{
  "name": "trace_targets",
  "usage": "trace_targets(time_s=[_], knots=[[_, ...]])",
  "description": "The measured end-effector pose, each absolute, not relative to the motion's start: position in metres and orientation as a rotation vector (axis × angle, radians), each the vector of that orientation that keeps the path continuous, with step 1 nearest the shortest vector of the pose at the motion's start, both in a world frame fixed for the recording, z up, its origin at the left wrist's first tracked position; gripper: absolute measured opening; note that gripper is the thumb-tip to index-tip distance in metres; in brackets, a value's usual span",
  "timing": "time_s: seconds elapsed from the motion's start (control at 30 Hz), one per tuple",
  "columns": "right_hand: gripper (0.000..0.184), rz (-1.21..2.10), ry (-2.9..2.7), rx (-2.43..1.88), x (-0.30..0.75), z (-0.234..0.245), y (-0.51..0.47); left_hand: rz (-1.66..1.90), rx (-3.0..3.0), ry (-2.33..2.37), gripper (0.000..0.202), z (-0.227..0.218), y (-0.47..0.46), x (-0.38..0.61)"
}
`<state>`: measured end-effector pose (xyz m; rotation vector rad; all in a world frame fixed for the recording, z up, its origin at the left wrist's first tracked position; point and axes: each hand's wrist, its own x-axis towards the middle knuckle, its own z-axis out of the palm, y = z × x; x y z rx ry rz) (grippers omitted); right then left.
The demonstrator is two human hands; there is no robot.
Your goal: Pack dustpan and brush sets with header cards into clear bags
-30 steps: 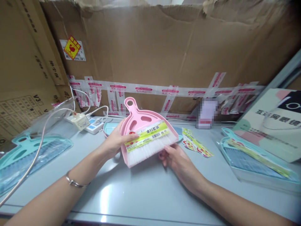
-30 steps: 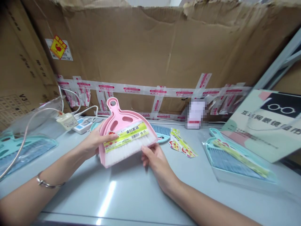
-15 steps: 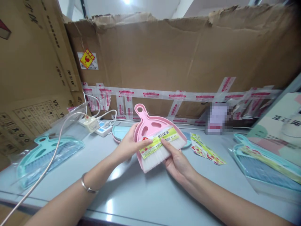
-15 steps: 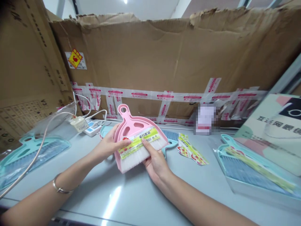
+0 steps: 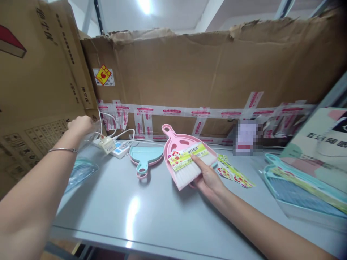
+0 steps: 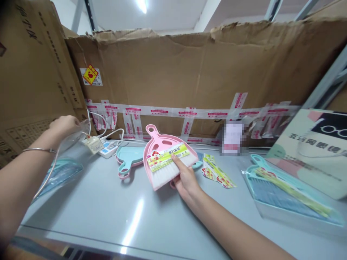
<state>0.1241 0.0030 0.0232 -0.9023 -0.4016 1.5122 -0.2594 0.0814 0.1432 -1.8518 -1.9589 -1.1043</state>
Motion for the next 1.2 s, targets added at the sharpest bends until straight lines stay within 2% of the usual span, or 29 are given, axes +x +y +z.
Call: trace_targets(time_s=[0.1, 0.2, 0.3, 0.37, 0.47, 0.57, 0.67, 0.77, 0.93, 1.07, 1.2], knots=[[0.03, 1.465, -0.404, -0.895, 0.123, 0.027, 0.004, -0.958, -1.678, -1.984, 0.028, 0.155, 0.064, -0.241], [0.028, 1.458, -0.422, -0.857, 0.127, 0.03, 0.005, -0.915, -1.69, -1.635, 0.022, 0.162, 0.037, -0.206], [0.03, 1.414, -0.44, -0.824, 0.136, 0.031, 0.007, -1.001, -2.175, -1.214, 0.02, 0.146, 0.015, -0.164], [0.032, 1.356, -0.428, -0.817, 0.143, 0.032, 0.009, -0.93, -2.43, -1.117, 0.021, 0.121, 0.01, -0.143], [0.032, 1.311, -0.39, -0.82, 0.152, 0.032, 0.012, -0.647, -2.642, -1.202, 0.026, 0.082, 0.014, -0.129], [0.03, 1.308, -0.384, -0.844, 0.157, 0.03, 0.014, -0.385, -2.739, -1.319, 0.033, 0.065, 0.017, -0.131], [0.031, 1.28, -0.425, -0.871, 0.161, 0.028, 0.016, -0.446, -2.744, -1.38, 0.039, 0.074, 0.014, -0.126], [0.033, 1.274, -0.482, -0.844, 0.164, 0.027, 0.017, -0.526, -2.625, -1.413, 0.028, 0.084, 0.012, -0.098], [0.034, 1.297, -0.461, -0.85, 0.165, 0.026, 0.015, -0.168, -2.431, -1.452, 0.03, 0.064, 0.024, -0.05], [0.037, 1.355, -0.434, -0.873, 0.162, 0.025, 0.01, -0.118, -2.387, -1.521, 0.013, 0.048, 0.032, -0.053], [0.038, 1.421, -0.439, -0.897, 0.158, 0.028, 0.006, -0.11, -2.393, -1.538, 0.017, 0.047, 0.033, -0.065]])
